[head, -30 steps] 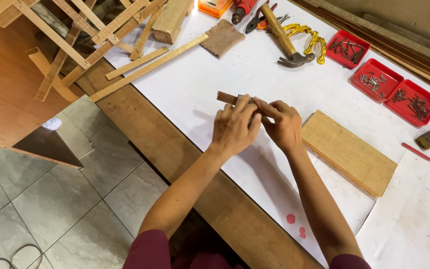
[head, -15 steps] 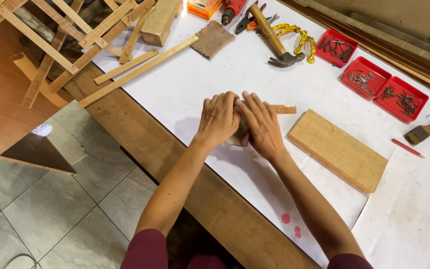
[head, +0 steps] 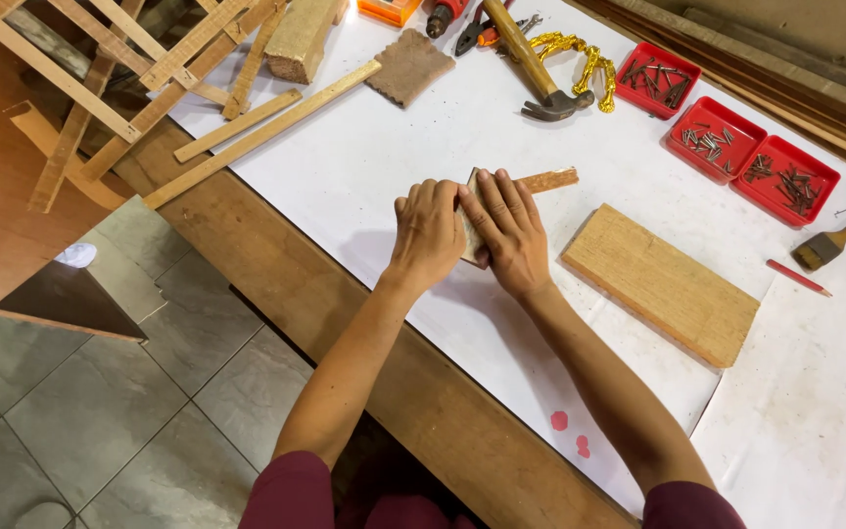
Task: The recorder is sanding small wooden pieces and measuring them on a workbench.
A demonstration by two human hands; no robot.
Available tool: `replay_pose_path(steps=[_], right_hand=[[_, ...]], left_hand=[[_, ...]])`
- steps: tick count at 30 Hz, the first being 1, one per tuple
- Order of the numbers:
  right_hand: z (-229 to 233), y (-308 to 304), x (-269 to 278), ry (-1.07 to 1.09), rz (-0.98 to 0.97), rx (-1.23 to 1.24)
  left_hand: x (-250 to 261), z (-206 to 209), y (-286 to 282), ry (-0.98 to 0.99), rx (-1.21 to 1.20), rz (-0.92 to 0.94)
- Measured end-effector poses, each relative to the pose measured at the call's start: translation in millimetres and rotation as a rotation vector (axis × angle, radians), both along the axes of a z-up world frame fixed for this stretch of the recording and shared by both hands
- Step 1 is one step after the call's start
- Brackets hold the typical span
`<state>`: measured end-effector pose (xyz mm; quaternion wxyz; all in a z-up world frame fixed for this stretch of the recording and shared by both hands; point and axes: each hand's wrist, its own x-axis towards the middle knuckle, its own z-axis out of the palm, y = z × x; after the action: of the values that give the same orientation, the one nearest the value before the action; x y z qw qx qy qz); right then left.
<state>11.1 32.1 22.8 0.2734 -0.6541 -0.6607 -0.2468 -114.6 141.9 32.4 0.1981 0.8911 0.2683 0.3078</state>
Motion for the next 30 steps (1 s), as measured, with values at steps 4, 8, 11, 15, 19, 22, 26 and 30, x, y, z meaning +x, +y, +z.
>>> replay_pose_path(steps=[4,8,11,15,19,22,26,30], right_hand=[[-2,-1,18,-0.059,-0.039,0.001],[-8,2,20,0.053,-0.028,0.076],[-6,2,13,0.056,-0.013,0.064],[-5,-9,33,0.030,-0.088,0.052],[-18,2,17,0.075,-0.040,0.113],[-3,-9,20,0.064,-0.004,0.063],[-12,-12,24,0.059,-0.062,0.095],[0,-14,22,0.039,-0.025,0.091]], left_hand=[[-15,6,5,-0.122,-0.001,-0.052],[-17,7,5,-0.047,0.039,-0.025],[-14,6,2,-0.060,0.035,-0.052],[-29,4,11,-0.062,0.037,-0.032],[-7,11,-4,-0.019,-0.012,-0.042],[-7,7,1,-0.057,-0.057,-0.069],[-2,11,-6,-0.069,-0.003,-0.042],[4,16,-7,-0.096,-0.030,-0.100]])
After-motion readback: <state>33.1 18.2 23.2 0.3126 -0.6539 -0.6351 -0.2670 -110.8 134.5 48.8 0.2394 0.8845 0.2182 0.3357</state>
